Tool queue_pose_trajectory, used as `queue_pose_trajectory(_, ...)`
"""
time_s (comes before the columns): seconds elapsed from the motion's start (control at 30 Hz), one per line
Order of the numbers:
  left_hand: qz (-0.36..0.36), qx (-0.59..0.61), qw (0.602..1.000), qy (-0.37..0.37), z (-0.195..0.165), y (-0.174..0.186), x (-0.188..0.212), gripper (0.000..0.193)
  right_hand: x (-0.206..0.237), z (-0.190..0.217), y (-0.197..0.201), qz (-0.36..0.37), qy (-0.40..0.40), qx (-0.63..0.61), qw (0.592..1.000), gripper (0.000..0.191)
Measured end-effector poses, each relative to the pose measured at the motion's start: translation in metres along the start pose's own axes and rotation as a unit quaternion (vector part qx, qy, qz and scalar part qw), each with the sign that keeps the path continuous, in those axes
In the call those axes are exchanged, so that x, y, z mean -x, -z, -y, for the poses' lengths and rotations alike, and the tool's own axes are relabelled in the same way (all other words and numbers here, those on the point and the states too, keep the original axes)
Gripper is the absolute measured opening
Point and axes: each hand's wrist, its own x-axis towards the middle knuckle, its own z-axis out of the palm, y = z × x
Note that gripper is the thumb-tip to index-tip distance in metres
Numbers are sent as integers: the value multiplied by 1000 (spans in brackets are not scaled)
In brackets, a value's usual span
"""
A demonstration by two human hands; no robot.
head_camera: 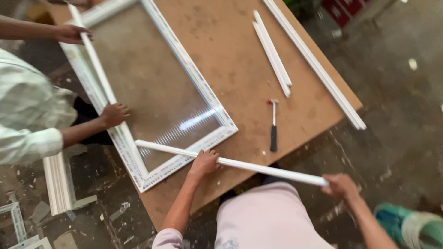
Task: The person fits white trim strips into the edges of a framed glass panel on a work table, pressing them into place and tapping them with a hammer, and uses a screwdriver-like tool along the frame. A coworker helps hold and position the panel, and the person carries the finished frame aside and begins fitting strips on another panel.
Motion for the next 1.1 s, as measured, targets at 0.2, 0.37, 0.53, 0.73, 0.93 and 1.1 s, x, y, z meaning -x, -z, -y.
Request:
queue_pose_trajectory(0.2,68,71,994,44,-67,-72,-15,39,-58,-54,60,-244,22,193,950,39)
queue_pose_trajectory(0.37,-116,203,946,224,-172,-116,0,33,-190,-72,65,-532,-65,-26,844,63)
queue_pose_trajectory(0.53,-159,305,828,443,-255,-123,-12,32,-262,-12,-4,83,-34,-278,957,36)
queue_pose_trajectory(0.73,-239,294,710,593,-302,-102,-40,36,-251,59,-45,195,76,7,978,66)
queue_pose_trajectory(0.93,-308,328,621,641,-326,-113,-48,40,-295,30,-11,94,-2,-116,989,56)
queue_pose_trajectory(1.1,-348,356,593,633,-313,-119,-42,39,-369,-17,47,27,-38,-31,998,54)
